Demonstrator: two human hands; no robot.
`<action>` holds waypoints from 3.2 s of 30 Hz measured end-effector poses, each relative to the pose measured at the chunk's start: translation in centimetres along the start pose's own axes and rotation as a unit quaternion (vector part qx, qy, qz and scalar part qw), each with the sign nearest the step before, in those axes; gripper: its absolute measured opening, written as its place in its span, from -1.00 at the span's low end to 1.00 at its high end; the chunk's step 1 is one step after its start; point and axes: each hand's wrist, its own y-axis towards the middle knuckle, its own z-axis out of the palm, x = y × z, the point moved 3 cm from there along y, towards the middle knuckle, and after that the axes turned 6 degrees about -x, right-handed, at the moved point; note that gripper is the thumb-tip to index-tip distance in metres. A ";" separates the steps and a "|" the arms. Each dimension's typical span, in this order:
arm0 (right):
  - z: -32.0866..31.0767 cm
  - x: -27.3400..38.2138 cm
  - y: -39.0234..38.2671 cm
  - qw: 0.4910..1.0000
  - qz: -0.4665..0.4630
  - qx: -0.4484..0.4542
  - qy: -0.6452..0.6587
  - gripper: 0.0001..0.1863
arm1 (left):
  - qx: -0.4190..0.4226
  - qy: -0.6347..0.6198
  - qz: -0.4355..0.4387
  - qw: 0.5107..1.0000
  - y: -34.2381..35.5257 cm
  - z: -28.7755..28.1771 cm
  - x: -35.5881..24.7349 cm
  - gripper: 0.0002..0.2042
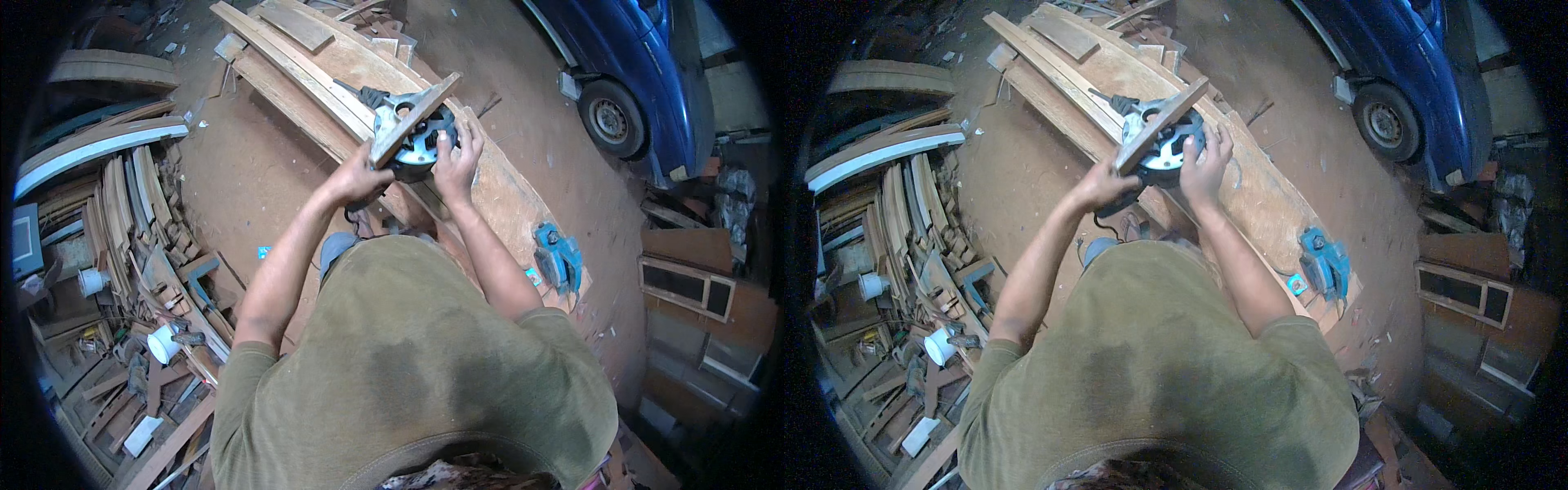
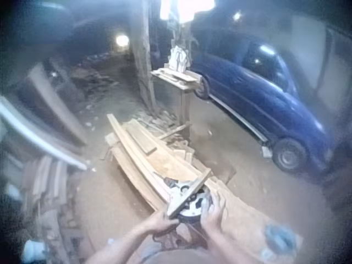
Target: The person uses a circular saw to cut a wooden plank on a workbench. They then measure and mark the wood with a ruler and pencil. Finally, the person uses a handheld electric sander to smooth the surface of the cut wood.
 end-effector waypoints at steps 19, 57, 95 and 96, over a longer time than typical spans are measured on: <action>-0.8 -5.7 3.4 0.893 0.341 0.106 0.273 -0.45 | -0.097 -0.141 -0.051 0.984 -2.0 4.0 -0.4 -0.36; -1.3 -28.8 6.9 0.972 0.192 0.077 -0.109 -0.59 | -0.156 -0.157 -0.044 0.974 -6.3 12.1 -0.9 -0.36; 5.3 25.9 5.5 0.990 -0.036 -0.011 0.132 -0.65 | 0.281 -0.105 0.081 0.950 -9.0 -12.4 11.2 -0.34; 7.5 26.0 5.6 0.993 -0.034 0.000 0.110 -0.65 | 0.270 -0.145 0.044 0.951 -9.5 -15.2 13.4 -0.35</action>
